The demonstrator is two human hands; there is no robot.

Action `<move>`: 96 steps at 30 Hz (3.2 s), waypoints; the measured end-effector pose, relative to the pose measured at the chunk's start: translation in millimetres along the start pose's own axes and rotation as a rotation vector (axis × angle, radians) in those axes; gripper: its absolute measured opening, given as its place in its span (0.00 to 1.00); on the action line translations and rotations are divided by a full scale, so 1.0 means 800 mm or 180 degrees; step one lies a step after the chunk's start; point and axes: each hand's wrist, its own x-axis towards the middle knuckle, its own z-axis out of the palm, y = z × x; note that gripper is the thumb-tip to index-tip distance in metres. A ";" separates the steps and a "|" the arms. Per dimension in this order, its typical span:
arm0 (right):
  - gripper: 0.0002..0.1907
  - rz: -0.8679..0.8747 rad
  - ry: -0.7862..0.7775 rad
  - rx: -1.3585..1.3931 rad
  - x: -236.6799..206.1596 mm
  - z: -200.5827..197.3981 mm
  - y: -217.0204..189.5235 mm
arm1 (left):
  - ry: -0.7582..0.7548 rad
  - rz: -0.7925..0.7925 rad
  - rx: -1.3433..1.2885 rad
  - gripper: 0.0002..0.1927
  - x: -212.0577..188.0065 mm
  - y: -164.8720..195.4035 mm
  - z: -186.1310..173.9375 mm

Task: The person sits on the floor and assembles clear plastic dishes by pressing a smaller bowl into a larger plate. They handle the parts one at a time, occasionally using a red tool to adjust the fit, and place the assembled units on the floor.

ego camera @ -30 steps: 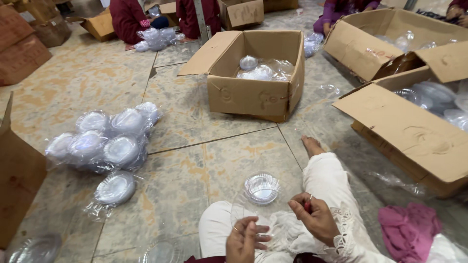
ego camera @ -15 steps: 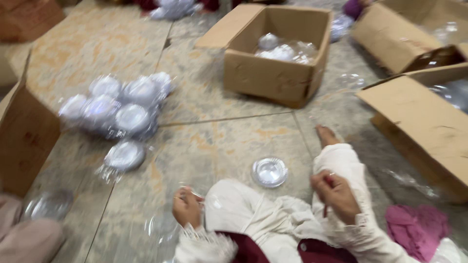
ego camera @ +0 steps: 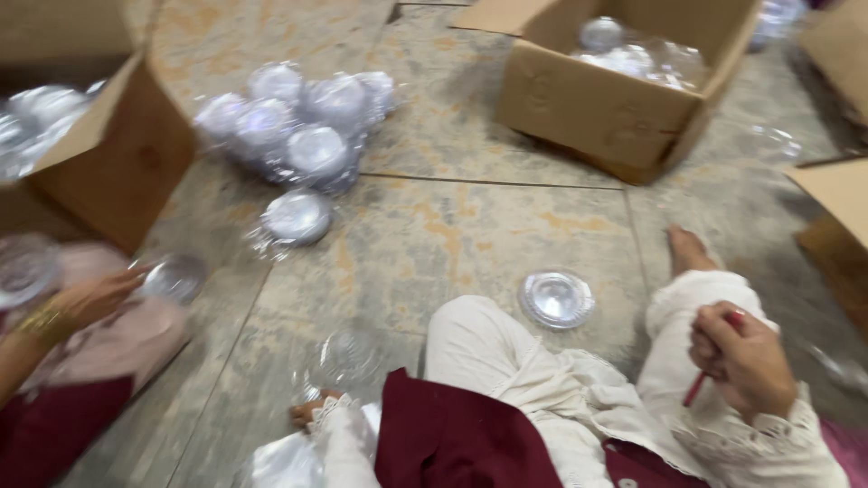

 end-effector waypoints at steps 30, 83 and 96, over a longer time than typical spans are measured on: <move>0.10 0.0934 -0.1139 0.1949 0.034 -0.011 0.050 | -0.2025 0.2512 0.1290 0.13 -0.293 0.235 0.366; 0.30 -0.2249 -0.0549 -0.1761 -0.108 0.063 -0.041 | -0.4675 0.2265 -0.2082 0.17 -0.285 0.167 -0.120; 0.44 -0.1745 -0.1034 -0.2228 -0.078 0.040 0.019 | -0.5044 0.1905 -0.2076 0.17 -0.301 0.161 -0.082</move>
